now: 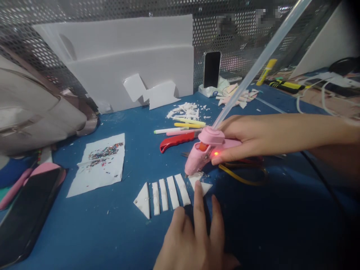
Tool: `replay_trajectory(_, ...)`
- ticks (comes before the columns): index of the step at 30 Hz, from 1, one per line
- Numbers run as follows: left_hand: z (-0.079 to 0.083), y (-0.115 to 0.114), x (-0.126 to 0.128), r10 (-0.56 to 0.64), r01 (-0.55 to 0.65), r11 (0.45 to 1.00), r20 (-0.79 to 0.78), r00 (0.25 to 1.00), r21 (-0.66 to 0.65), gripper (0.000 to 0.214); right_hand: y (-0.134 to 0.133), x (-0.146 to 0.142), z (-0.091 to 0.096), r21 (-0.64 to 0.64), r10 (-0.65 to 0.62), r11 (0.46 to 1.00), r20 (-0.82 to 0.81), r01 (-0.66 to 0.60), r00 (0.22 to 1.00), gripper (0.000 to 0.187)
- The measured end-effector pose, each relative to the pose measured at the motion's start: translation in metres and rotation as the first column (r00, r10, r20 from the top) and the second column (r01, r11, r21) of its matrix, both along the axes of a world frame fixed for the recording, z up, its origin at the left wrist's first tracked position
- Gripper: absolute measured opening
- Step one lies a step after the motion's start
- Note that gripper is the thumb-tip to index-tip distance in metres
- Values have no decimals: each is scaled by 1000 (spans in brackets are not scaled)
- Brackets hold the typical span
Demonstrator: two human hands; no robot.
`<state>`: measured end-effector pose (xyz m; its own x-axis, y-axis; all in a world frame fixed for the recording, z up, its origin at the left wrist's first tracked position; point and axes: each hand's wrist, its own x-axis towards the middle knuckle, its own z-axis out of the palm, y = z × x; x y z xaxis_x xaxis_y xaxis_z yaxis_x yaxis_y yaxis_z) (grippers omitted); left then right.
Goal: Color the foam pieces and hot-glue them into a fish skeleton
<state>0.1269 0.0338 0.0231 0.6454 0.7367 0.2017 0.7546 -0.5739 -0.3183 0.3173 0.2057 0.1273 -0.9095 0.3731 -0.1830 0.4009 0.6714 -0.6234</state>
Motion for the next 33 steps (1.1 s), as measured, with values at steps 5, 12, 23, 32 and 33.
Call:
replay_trajectory(5,1,0,-1,-7,7,1000,-9,1000,-4,84,-1,0,1,-3,-11,1000,11,11,1000,24)
replay_trajectory(12,1,1,-2,-14,14,1000,-19,1000,5,85,-4,0,5,-2,-27,1000,25,27,999,24)
replay_trajectory(23,-1,2,0,-6,6,1000,-8,1000,-20,86,-7,2,6,57,-71,996,49,68,996,32)
replay_trajectory(32,2,4,-1,-21,20,999,-14,1000,-39,88,-9,-5,8,-3,-14,1000,28,14,1000,33)
replay_trajectory(33,2,4,0,-19,18,999,-16,1000,-40,88,-9,-4,7,1,-20,1000,22,20,1000,31)
